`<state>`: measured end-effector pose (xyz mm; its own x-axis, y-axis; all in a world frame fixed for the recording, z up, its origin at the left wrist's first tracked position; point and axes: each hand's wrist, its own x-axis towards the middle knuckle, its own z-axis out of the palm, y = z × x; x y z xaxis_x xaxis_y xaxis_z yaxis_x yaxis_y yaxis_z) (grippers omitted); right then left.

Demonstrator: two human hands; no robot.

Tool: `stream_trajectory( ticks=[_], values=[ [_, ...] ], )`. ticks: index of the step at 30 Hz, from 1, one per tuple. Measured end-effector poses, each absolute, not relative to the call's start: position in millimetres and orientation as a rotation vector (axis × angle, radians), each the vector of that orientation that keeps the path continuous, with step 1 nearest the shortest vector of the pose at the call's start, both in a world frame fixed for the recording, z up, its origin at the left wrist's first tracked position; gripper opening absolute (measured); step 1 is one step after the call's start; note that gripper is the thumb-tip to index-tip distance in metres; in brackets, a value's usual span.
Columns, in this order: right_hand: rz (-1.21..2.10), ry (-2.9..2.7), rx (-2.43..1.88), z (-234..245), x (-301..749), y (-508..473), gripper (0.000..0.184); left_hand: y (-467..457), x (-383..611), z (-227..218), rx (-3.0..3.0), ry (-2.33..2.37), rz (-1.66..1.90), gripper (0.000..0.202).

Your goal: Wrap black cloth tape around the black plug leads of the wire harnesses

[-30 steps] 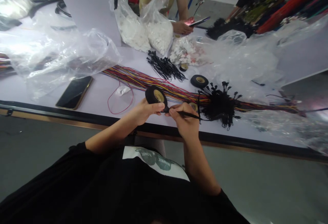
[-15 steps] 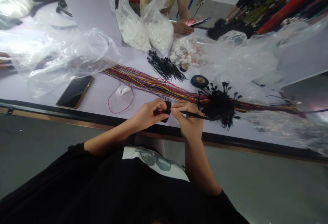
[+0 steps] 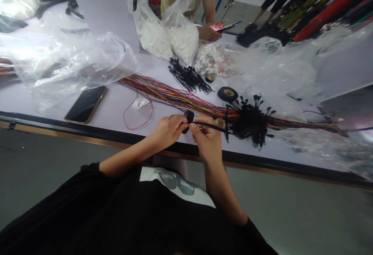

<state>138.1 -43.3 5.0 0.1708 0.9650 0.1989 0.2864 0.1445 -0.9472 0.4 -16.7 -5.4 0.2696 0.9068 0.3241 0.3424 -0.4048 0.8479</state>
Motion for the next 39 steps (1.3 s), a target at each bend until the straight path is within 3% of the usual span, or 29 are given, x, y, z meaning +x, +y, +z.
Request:
stream_trajectory(
  ticks=[3,6,14,18,23,27,34,39],
  values=[
    [0.931,-1.285,-1.35,3.7,139.1,-42.7,0.021,-20.8,3.2,-6.4,1.783,1.129,1.142,0.007],
    [0.764,-1.328,-1.397,5.1,140.7,-42.3,0.018,-27.6,6.5,-6.0,1.5,1.045,1.169,0.005],
    [0.486,-1.481,-1.338,10.1,140.7,-41.7,0.015,-24.2,8.0,-10.4,0.665,0.648,1.045,0.032],
    [0.454,-1.598,-1.288,13.1,142.3,-40.2,0.015,-9.9,1.6,-14.9,0.526,0.531,0.713,0.017],
    [0.456,-1.644,-1.249,17.2,145.9,-37.7,0.016,-4.8,-4.2,-18.8,0.563,0.429,0.685,0.014],
    [0.463,-1.663,-1.257,19.1,148.0,-36.7,0.018,-6.4,-7.2,-19.0,0.688,0.319,0.711,0.034],
    [0.555,-1.569,-1.274,14.3,146.2,-38.3,0.019,-10.8,-2.0,-20.5,0.732,0.425,0.774,0.048],
    [0.634,-1.485,-1.267,8.4,151.2,-36.5,0.017,-17.0,-18.3,-5.0,1.159,0.46,0.74,0.066]
  ],
)
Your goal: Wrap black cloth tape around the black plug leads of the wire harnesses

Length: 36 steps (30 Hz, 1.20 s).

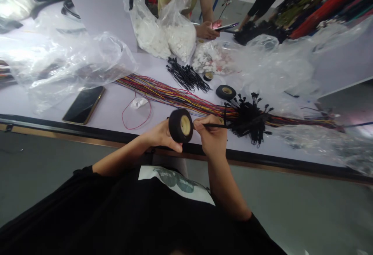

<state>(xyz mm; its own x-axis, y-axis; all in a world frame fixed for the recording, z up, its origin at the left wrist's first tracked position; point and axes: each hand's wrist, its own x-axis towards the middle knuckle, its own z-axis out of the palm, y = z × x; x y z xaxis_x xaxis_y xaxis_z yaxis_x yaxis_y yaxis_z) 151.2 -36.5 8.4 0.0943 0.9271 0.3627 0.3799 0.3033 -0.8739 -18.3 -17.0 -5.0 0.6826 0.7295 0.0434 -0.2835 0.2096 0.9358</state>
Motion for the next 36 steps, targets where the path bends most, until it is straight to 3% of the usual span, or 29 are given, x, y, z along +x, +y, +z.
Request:
stream_trajectory(
  ticks=[3,7,14,22,26,36],
  values=[
    [0.694,-1.507,-1.262,11.0,155.1,-35.6,0.013,-17.5,-24.9,1.6,1.295,0.391,0.713,0.067],
    [0.767,-1.557,-1.189,17.9,155.0,-34.7,0.013,-16.9,-15.1,-0.9,1.399,0.583,0.828,0.034],
    [0.599,-1.469,-1.166,5.3,147.9,-31.9,0.017,-16.5,0.5,-0.7,1.812,0.937,1.01,0.007],
    [0.856,-1.298,-1.136,1.1,134.9,-30.6,0.024,-22.0,-0.8,3.6,2.091,1.289,0.971,0.018],
    [0.75,-1.6,-1.274,9.7,139.8,-32.1,0.014,-17.1,-4.0,3.0,1.957,1.257,0.992,0.016],
    [0.387,-2.372,-1.638,25.8,146.7,-28.1,0.027,-7.8,-5.2,-2.8,1.215,0.939,0.922,0.005]
  ],
)
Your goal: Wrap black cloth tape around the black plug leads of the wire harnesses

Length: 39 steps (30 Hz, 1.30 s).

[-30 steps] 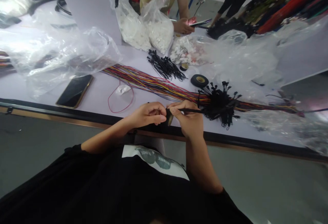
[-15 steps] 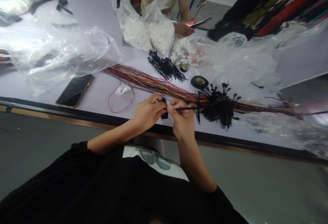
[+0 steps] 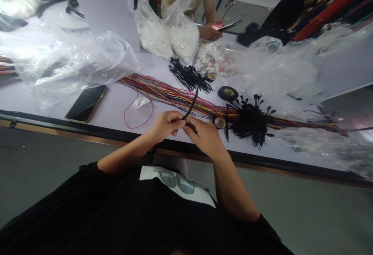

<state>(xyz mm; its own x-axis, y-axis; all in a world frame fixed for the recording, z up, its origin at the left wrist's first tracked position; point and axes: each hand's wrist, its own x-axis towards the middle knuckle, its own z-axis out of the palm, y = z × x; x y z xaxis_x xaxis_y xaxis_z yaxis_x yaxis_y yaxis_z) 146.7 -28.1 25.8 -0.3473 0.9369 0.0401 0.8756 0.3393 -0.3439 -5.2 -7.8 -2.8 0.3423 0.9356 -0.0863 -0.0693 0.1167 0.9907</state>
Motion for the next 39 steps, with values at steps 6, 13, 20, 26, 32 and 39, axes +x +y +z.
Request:
stream_trajectory(
  ticks=[6,13,20,26,32,39],
  values=[
    [0.102,-2.56,-1.66,19.3,142.4,-24.5,0.029,-5.7,-7.6,-13.6,0.914,0.935,0.775,0.013],
    [-0.014,-2.732,-1.591,15.1,142.9,-24.2,0.027,-11.4,-8.4,-14.2,1.027,1.049,0.569,0.003],
    [-0.012,-2.777,-1.586,11.0,146.2,-23.0,0.028,-10.8,-9.2,-14.1,1.585,1.263,0.418,0.018],
    [-0.013,-2.776,-1.625,4.1,143.7,-21.8,0.031,-14.6,-7.2,-14.6,1.962,1.383,0.274,0.017],
    [-0.109,-2.668,-1.637,-2.7,138.3,-23.5,0.029,-12.6,-3.0,-19.5,2.062,1.463,0.228,0.025],
    [-0.126,-2.58,-1.608,-14.1,128.2,-12.9,0.033,-5.7,-6.6,-18.0,1.875,1.493,0.441,0.017]
  ],
)
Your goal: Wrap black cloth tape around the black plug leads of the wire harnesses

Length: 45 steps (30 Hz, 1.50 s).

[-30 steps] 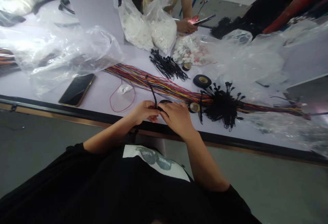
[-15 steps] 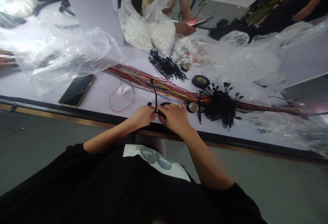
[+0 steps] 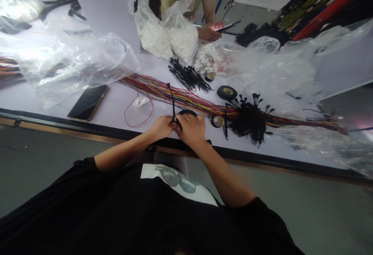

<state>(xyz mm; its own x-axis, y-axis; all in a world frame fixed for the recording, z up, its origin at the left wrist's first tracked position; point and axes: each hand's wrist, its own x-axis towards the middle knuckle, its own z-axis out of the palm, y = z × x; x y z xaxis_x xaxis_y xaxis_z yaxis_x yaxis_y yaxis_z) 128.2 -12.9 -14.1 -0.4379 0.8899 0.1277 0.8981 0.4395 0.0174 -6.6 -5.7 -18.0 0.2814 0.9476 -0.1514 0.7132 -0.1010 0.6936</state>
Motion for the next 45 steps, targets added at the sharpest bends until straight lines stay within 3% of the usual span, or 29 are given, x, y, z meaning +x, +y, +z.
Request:
stream_trajectory(
  ticks=[6,11,15,17,19,24,29,33,36,39,41,45],
  values=[
    [-0.19,-2.204,-2.028,0.3,163.5,16.1,0.034,-37.6,-9.1,2.3,1.557,1.072,0.363,0.018],
    [0.103,-2.466,-1.673,13.1,171.5,2.9,0.025,-22.4,-21.3,12.3,1.487,1.071,0.5,0.019],
    [0.581,-2.235,-1.357,13.4,155.5,-10.7,0.037,-7.8,-23.7,15.8,1.615,1.063,0.423,0.016],
    [0.723,-2.06,-1.278,11.2,146.2,-15.4,0.027,-6.4,-21.7,16.1,1.722,1.088,0.33,0.016],
    [0.73,-1.886,-1.316,8.1,138.6,-19.2,0.015,-7.5,-19.4,14.4,1.839,1.137,0.289,0.019],
    [0.708,-1.48,-1.423,-3.5,129.5,-22.7,0.03,-12.9,-11.2,3.2,2.195,1.371,0.439,0.029],
    [0.787,-1.269,-1.396,-20.7,120.7,-18.9,0.036,-19.2,3.7,-1.4,2.551,1.404,0.158,0.031],
    [0.717,-1.269,-1.475,-17.8,135.3,-19.1,0.037,-11.3,7.6,7.7,2.549,1.256,0.087,0.034],
    [0.529,-1.259,-1.652,2.3,180.2,-18.8,0.034,22.7,0.7,16.9,2.31,1.024,0.111,0.046],
    [0.245,-1.25,-2.058,24.8,238.3,-14.8,0.028,81.8,-7.5,19.8,2.031,1.311,0.31,0.027],
    [0.125,-1.216,-2.407,31.0,267.0,-10.9,0.022,125.1,-8.9,16.9,1.993,1.497,0.403,0.025],
    [-0.148,-1.011,-2.487,13.6,284.4,-4.6,0.041,190.7,0.3,3.2,1.878,1.707,0.442,0.025]
  ],
)
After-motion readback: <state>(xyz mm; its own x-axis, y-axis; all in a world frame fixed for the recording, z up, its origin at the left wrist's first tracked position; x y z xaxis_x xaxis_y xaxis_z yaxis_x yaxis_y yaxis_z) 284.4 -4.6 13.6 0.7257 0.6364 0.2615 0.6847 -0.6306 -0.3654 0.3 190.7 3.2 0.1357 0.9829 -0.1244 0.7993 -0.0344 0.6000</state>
